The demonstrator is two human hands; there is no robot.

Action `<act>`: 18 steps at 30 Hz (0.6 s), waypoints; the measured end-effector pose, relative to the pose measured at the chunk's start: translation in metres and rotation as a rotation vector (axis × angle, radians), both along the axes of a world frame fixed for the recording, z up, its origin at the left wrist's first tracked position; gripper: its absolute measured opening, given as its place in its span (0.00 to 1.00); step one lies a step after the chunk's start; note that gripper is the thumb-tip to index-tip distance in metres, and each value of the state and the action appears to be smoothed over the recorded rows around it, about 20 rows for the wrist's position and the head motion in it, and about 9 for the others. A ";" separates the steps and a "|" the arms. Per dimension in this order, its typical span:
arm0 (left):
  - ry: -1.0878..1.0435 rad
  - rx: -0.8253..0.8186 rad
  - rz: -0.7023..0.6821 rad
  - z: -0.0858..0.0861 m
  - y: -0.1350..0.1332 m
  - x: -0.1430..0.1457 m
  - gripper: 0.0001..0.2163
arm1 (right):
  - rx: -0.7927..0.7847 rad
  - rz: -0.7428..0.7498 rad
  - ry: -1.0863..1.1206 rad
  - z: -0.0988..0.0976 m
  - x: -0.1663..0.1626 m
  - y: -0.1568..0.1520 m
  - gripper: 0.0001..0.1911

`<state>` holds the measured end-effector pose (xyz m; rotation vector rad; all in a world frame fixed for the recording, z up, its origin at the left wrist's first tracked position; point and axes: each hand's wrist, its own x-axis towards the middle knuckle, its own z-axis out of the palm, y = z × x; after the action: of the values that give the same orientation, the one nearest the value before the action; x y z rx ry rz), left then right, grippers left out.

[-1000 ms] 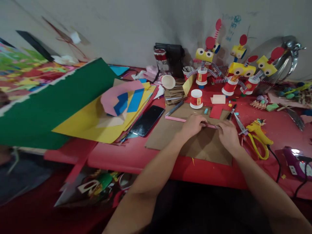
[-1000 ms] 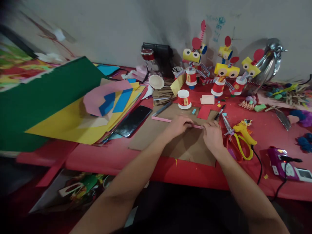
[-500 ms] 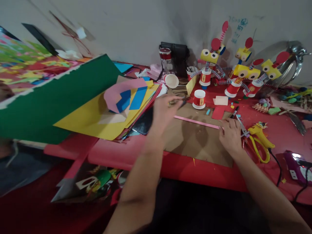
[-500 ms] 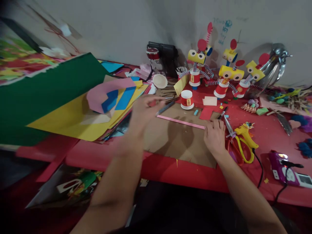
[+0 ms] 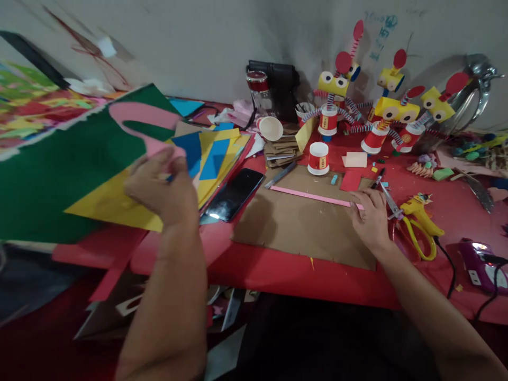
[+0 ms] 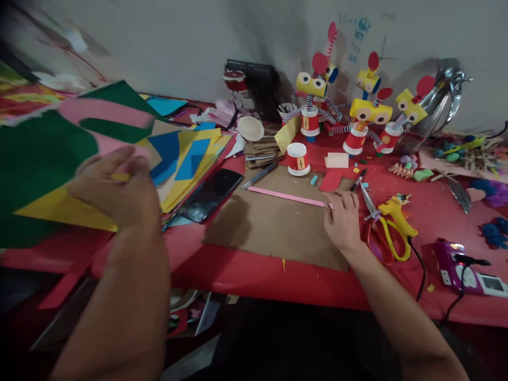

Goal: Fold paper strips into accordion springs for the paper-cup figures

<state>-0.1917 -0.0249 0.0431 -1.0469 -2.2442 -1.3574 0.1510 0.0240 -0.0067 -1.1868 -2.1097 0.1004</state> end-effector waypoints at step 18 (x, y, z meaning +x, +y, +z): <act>-0.657 -0.541 -1.057 -0.001 0.023 0.057 0.14 | -1.036 0.627 -0.023 0.044 0.018 -0.003 0.12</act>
<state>-0.1344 -0.0017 0.0417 -2.5423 -2.6995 -1.6296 0.1693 0.0208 0.0377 -0.9422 -2.4123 1.6113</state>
